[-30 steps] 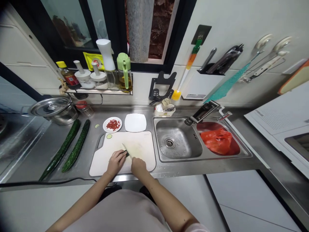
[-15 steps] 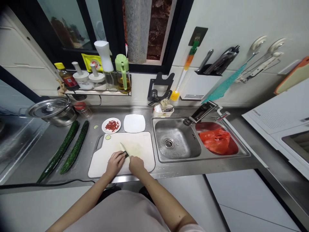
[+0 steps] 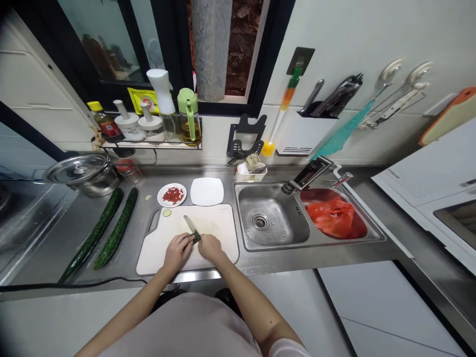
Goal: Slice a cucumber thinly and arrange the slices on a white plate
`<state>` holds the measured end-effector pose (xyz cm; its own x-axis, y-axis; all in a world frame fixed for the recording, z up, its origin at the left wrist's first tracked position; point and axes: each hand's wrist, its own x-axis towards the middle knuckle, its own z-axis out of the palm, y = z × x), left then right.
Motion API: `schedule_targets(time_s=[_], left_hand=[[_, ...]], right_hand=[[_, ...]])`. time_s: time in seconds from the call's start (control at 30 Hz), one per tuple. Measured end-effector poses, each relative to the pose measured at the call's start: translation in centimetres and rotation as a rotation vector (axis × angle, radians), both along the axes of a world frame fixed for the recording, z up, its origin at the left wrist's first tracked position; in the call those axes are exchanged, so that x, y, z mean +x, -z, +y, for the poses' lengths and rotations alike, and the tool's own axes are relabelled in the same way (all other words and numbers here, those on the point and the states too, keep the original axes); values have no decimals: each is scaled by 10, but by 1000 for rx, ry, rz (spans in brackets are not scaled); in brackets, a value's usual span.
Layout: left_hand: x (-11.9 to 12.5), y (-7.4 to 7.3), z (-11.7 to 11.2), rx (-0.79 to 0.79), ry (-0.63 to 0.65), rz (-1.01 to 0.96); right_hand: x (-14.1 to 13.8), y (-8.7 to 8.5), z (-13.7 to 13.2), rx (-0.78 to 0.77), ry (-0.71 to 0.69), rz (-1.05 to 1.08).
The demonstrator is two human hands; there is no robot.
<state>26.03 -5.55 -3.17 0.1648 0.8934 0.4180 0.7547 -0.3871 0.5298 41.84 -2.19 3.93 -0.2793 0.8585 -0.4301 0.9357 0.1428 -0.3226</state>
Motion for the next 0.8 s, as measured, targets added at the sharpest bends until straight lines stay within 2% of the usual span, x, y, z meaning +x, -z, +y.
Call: schedule_targets(time_s=[0.23, 0.4, 0.47, 0.6, 0.8], left_hand=[[2, -6, -1, -87, -74, -110], [-3, -9, 0, -73, -349, -302], [-6, -14, 4, -46, -412, -327], [-5, -33, 14, -22, -339, -220], [13, -57, 29, -55, -186, 8]], right_hand=[[18, -12, -12, 63, 31, -129], [33, -19, -14, 200, 82, -209], [38, -20, -13, 226, 101, -203], [43, -20, -14, 275, 93, -195], [43, -21, -19, 367, 13, -194]])
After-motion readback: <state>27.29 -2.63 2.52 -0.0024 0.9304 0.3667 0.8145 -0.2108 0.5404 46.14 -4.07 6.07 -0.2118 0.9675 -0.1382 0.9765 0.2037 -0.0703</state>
